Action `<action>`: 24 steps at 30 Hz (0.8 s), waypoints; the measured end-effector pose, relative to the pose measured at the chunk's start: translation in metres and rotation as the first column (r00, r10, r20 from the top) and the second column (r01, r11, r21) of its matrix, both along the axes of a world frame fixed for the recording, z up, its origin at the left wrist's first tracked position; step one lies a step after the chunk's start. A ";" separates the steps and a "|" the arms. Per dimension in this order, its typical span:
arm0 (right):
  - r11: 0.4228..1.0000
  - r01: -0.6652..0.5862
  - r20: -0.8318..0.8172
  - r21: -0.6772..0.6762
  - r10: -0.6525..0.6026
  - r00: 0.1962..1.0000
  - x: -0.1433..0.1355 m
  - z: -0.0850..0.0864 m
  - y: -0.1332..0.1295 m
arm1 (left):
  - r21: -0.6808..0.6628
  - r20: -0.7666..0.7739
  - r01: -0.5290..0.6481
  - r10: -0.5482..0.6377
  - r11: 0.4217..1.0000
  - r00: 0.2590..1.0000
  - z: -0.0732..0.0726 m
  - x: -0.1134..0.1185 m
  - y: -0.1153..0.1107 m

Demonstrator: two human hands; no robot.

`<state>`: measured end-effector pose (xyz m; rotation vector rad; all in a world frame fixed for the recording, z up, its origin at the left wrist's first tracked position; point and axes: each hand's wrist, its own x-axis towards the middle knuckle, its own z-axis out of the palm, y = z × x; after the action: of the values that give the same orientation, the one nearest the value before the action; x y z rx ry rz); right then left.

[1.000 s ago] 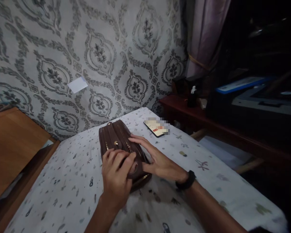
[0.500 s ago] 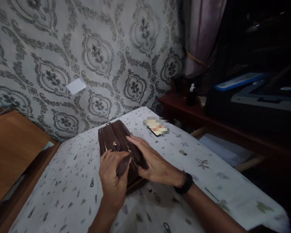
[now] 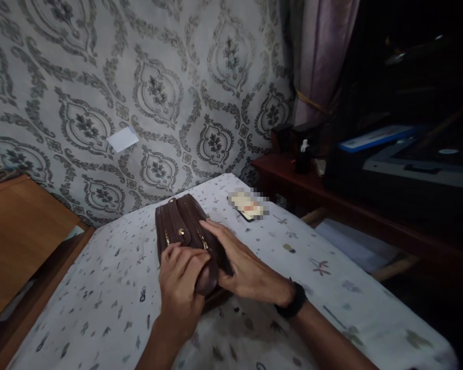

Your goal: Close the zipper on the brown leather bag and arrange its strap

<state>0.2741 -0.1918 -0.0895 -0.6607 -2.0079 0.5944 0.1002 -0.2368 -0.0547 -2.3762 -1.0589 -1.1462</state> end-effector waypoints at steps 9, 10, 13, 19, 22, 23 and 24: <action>0.997 -0.007 0.043 -0.076 0.010 0.999 0.001 0.001 -0.002 | 0.128 -0.122 -0.135 0.151 0.982 0.981 -0.009 0.005 0.003; 0.997 -0.004 0.048 -0.080 0.008 0.999 0.001 0.001 -0.002 | 0.145 -0.133 -0.144 0.163 0.979 0.978 -0.008 0.005 0.004; 0.997 -0.003 0.057 -0.082 0.007 0.998 0.001 0.001 -0.002 | 0.167 -0.140 -0.149 0.173 0.975 0.975 -0.008 0.007 0.005; 0.997 -0.011 0.044 -0.072 0.014 0.999 0.002 0.002 -0.002 | 0.163 -0.004 -0.121 0.123 0.979 0.992 -0.014 0.006 0.006; 0.996 -0.032 0.021 -0.084 0.034 0.999 0.003 0.002 -0.001 | 0.072 0.066 -0.115 0.110 0.991 0.992 -0.013 0.005 0.003; 0.994 -0.052 0.011 -0.094 0.053 0.999 0.004 0.002 0.000 | 0.038 0.081 -0.113 0.110 0.993 0.991 -0.011 0.004 0.002; 0.992 -0.068 -0.007 -0.104 0.067 0.998 0.004 0.002 0.001 | 0.008 0.096 -0.112 0.110 0.994 0.989 -0.010 0.004 0.001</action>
<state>0.2784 -0.1910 -0.0873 -0.6555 -2.0128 0.7447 0.1042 -0.2357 -0.0647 -2.2410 -1.1944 -1.2333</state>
